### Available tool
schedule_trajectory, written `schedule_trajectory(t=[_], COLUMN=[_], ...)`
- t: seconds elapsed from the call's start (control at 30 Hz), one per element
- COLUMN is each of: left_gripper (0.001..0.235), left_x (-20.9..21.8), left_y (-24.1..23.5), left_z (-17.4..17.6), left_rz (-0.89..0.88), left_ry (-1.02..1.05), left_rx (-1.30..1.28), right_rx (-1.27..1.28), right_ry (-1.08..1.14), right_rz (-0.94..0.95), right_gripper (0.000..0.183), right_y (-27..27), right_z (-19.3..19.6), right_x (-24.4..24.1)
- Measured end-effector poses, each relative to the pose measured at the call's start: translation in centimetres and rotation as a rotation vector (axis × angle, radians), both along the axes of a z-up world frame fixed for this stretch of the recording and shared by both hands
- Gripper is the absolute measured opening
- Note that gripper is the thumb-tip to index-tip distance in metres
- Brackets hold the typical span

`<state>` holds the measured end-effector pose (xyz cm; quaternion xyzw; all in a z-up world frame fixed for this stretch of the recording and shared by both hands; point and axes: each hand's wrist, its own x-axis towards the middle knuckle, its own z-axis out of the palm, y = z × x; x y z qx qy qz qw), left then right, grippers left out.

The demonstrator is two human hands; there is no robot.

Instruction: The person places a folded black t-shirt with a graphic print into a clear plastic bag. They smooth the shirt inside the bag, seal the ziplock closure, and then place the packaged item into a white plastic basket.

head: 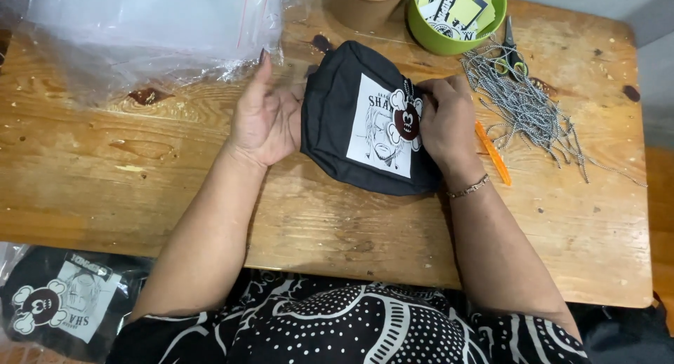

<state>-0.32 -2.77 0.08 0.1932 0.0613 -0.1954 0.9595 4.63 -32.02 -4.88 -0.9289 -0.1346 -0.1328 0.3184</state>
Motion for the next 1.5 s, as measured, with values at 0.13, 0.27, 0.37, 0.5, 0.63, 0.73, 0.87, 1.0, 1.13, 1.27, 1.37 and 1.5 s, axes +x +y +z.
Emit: schedule_trajectory(t=[0.13,0.27,0.37,0.5,0.63,0.73,0.87,1.0,1.13,1.27,1.37,1.5], left_gripper=[0.069,0.032,0.031,0.032,0.030,0.036,0.047,0.057,0.057,0.050,0.052,0.044], left_x=[0.8,1.2,1.2,1.2,0.7,1.5,1.2,0.8,0.2,-0.2,-0.2,-0.3], left_y=[-0.4,-0.1,-0.1,-0.7,-1.6,-1.7,-1.6,-1.8,-2.4,-2.5,-2.8,-4.9], left_z=[-2.9,-3.7,-4.2,-3.4,-1.8,-3.9,-4.8,-3.6,-1.2,-0.7,-2.8,-2.6], left_rz=[-0.013,0.003,-0.016,-0.053,-0.003,0.050,0.118,0.056,-0.026,0.050,0.294,0.677], left_ry=[-0.170,-0.091,-0.078,-0.133,-0.099,-0.154,-0.212,-0.385,-0.440,-0.610,-0.765,-1.132], left_rx=[0.195,0.497,0.612,0.652,0.743,0.866,1.043,1.416,1.625,1.938,2.106,2.103], right_rx=[-0.022,-0.057,-0.069,-0.059,-0.055,-0.050,-0.027,-0.043,-0.060,-0.072,-0.060,-0.041], right_ry=[-0.007,0.002,0.012,0.022,-0.035,-0.060,-0.092,-0.081,-0.076,-0.060,-0.044,-0.029], right_rz=[-0.035,-0.052,-0.058,-0.058,-0.038,-0.044,-0.031,-0.054,-0.054,-0.066,-0.056,-0.038], right_gripper=[0.023,0.022,0.023,0.022,0.021,0.020,0.018,0.016,0.017,0.016,0.016,0.017], right_y=[-0.3,-0.3,0.0,0.2,0.1,-0.2,-0.2,-0.2,-0.1,-0.2,-0.1,-0.4], right_z=[-1.0,-1.1,-0.6,-0.6,-1.1,-1.2,-1.2,-1.3,-1.2,-1.1,-0.7,-1.0], right_x=[0.2,0.2,-0.3,-0.3,-0.1,0.1,0.1,0.0,0.0,-0.1,-0.3,-0.2])
